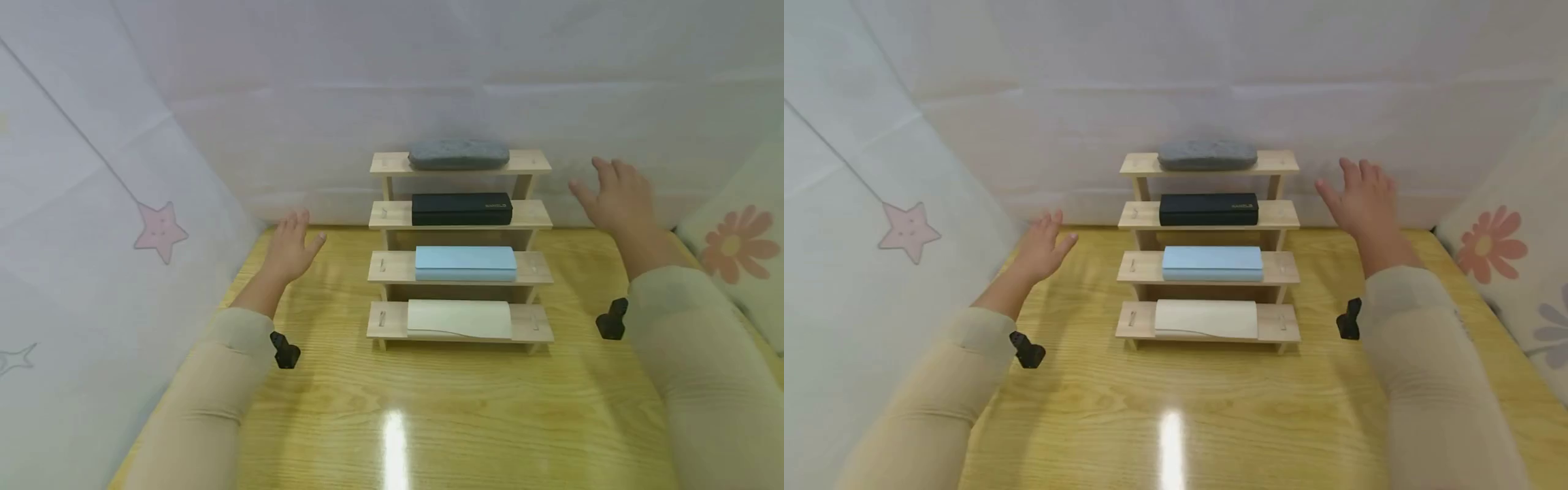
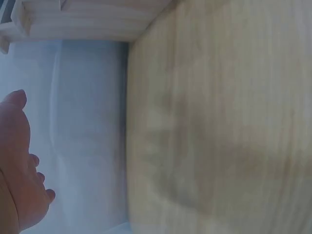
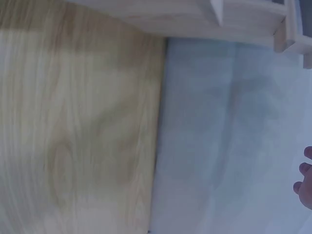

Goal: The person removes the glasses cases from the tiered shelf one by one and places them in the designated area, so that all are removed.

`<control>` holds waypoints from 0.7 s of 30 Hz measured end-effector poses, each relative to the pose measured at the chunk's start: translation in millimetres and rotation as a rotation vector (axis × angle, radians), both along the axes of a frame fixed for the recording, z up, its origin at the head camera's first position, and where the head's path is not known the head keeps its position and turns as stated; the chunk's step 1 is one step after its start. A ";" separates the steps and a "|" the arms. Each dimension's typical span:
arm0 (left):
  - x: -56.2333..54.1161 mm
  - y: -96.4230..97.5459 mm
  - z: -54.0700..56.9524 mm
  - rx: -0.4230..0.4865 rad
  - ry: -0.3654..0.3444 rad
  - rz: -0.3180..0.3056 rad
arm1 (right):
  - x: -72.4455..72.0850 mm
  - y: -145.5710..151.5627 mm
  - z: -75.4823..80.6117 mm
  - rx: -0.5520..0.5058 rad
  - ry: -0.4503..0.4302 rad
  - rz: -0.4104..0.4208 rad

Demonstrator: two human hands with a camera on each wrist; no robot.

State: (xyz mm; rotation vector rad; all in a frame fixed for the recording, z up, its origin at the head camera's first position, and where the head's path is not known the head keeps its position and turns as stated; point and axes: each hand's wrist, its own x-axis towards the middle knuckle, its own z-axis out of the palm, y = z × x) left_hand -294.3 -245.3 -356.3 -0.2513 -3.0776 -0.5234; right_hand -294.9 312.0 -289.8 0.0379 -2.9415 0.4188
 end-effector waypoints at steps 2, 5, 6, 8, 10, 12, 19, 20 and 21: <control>6.3 3.8 -9.6 0.104 -0.009 -0.024 | -0.4 -5.9 5.8 -0.057 0.027 0.015; 18.1 10.1 -22.9 0.241 -0.039 -0.048 | 0.3 -14.7 14.4 -0.162 0.043 0.033; 22.6 12.1 -26.6 0.280 -0.042 -0.056 | 0.6 -17.8 17.2 -0.190 0.048 0.040; 32.1 15.5 -33.4 0.336 -0.035 -0.068 | 0.8 -24.4 22.9 -0.234 0.052 0.055; 42.0 18.7 -39.6 0.385 -0.031 -0.077 | 0.6 -30.3 28.1 -0.261 0.049 0.063; 52.5 22.3 -44.8 0.439 -0.041 -0.082 | 0.1 -35.3 31.9 -0.289 0.047 0.071; 84.8 36.5 -61.1 0.565 -0.094 -0.143 | -2.1 -49.9 36.8 -0.385 0.048 0.104; 88.9 39.0 -62.8 0.580 -0.102 -0.143 | -2.3 -52.4 37.3 -0.394 0.050 0.110; 93.1 41.2 -64.0 0.593 -0.114 -0.143 | -2.4 -54.9 37.9 -0.401 0.051 0.116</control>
